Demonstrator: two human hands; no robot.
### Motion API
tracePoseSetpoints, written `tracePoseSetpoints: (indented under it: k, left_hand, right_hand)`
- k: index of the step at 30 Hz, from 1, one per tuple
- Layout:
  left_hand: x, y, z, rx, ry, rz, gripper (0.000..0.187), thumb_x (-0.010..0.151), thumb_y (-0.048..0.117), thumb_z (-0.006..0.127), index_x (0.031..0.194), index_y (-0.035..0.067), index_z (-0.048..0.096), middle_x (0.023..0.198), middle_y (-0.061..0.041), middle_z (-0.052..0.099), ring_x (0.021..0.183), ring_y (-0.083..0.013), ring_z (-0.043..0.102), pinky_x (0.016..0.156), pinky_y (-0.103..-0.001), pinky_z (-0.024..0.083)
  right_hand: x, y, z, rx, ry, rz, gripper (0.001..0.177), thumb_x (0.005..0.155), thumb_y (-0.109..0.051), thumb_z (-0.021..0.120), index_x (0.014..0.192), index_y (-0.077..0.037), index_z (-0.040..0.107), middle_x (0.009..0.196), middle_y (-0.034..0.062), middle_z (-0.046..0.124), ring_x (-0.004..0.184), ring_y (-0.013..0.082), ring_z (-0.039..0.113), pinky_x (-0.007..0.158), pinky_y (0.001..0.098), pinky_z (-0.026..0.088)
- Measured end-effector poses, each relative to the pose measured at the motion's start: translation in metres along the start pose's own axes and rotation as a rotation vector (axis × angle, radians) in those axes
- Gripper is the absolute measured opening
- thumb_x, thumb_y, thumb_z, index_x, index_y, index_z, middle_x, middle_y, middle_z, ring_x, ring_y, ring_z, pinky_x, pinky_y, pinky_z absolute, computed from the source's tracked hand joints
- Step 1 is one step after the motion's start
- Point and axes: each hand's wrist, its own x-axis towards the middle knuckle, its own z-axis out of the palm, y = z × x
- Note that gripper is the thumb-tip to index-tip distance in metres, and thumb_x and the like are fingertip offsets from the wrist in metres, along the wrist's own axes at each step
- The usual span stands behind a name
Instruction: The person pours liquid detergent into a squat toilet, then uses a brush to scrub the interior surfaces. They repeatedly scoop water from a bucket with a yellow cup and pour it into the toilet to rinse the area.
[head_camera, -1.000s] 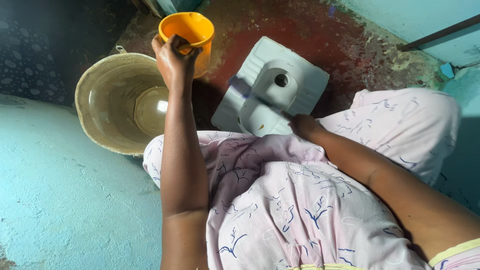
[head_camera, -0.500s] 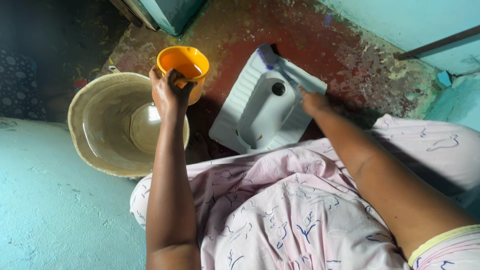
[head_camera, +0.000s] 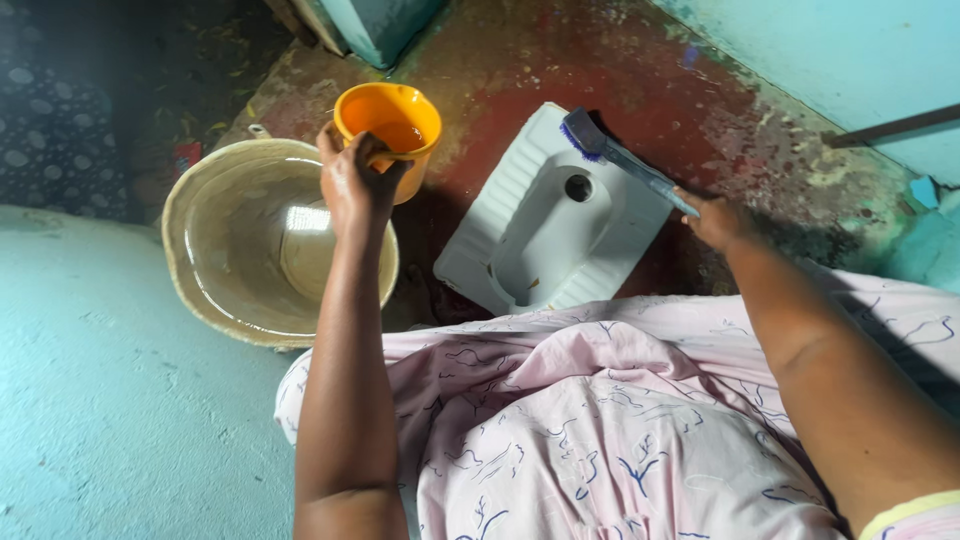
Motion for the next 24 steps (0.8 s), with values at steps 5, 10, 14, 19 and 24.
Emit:
tracePoseSetpoints:
  k: [5, 10, 14, 19, 24]
  left_hand:
    - [0.000, -0.001, 0.004, 0.053, -0.005, -0.004, 0.045, 0.068, 0.027, 0.094, 0.105, 0.008, 0.077, 0.149, -0.025, 0.043, 0.119, -0.0398, 0.063, 0.099, -0.046, 0.052]
    - [0.000, -0.005, 0.004, 0.028, 0.000, 0.002, 0.047, 0.069, 0.027, 0.094, 0.108, 0.009, 0.077, 0.149, -0.025, 0.043, 0.121, -0.0404, 0.062, 0.101, -0.047, 0.052]
    - [0.002, -0.007, 0.005, 0.035, 0.004, -0.011, 0.048, 0.069, 0.027, 0.093, 0.110, 0.009, 0.076, 0.148, -0.025, 0.043, 0.121, -0.0404, 0.061, 0.100, -0.047, 0.052]
    - [0.002, -0.010, 0.006, 0.031, 0.025, -0.006, 0.045, 0.068, 0.027, 0.093, 0.107, 0.009, 0.077, 0.149, -0.024, 0.044, 0.122, -0.0397, 0.061, 0.100, -0.046, 0.052]
    - [0.002, -0.008, 0.006, 0.014, 0.041, -0.008, 0.046, 0.068, 0.026, 0.093, 0.108, 0.010, 0.077, 0.149, -0.023, 0.044, 0.121, -0.0396, 0.062, 0.100, -0.046, 0.052]
  right_hand:
    - [0.006, -0.025, 0.010, -0.032, 0.013, -0.027, 0.066, 0.101, -0.042, 0.059, 0.160, -0.053, 0.031, 0.106, 0.0204, 0.075, 0.098, 0.0397, 0.073, 0.091, 0.0517, 0.056]
    - [0.006, -0.038, 0.005, -0.072, 0.004, -0.022, 0.068, 0.101, -0.042, 0.059, 0.161, -0.053, 0.028, 0.107, 0.0192, 0.075, 0.099, 0.0379, 0.073, 0.093, 0.0505, 0.057]
    - [0.000, -0.046, 0.001, -0.040, -0.013, 0.013, 0.067, 0.101, -0.043, 0.059, 0.160, -0.054, 0.029, 0.111, 0.0199, 0.074, 0.102, 0.0380, 0.073, 0.096, 0.0499, 0.056]
    - [0.003, -0.060, -0.002, 0.004, -0.054, 0.046, 0.068, 0.102, -0.041, 0.059, 0.160, -0.055, 0.028, 0.115, 0.0198, 0.073, 0.106, 0.0378, 0.072, 0.099, 0.0498, 0.054]
    - [0.006, -0.081, -0.012, 0.032, -0.021, -0.007, 0.069, 0.098, -0.041, 0.062, 0.158, -0.054, 0.029, 0.119, 0.0177, 0.071, 0.109, 0.0363, 0.070, 0.098, 0.0494, 0.054]
